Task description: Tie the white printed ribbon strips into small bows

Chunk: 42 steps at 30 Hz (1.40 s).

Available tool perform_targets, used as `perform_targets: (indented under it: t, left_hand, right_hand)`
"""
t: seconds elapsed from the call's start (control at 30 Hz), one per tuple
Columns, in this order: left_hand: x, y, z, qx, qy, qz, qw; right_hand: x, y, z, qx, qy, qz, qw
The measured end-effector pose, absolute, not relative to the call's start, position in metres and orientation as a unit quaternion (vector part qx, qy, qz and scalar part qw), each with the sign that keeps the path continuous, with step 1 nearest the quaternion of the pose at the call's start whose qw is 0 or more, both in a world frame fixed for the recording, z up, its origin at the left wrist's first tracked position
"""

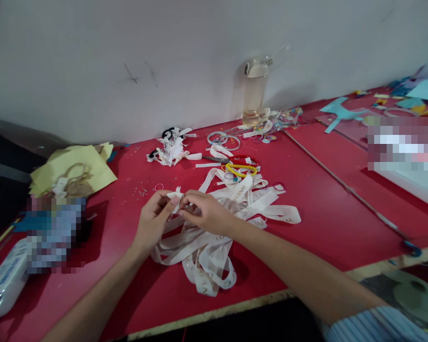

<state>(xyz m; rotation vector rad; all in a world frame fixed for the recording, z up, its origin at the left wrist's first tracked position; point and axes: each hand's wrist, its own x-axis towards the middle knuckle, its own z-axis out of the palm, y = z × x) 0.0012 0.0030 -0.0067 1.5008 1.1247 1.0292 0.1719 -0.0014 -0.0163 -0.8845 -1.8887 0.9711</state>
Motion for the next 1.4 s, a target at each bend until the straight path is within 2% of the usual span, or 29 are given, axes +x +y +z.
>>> perform_targets:
  t: [1.4]
  left_hand:
    - [0.002, 0.0018, -0.0041, 0.627, 0.458, 0.42, 0.47]
  right_hand:
    - [0.1728, -0.0012, -0.0187, -0.365, -0.751, 0.377, 0.4]
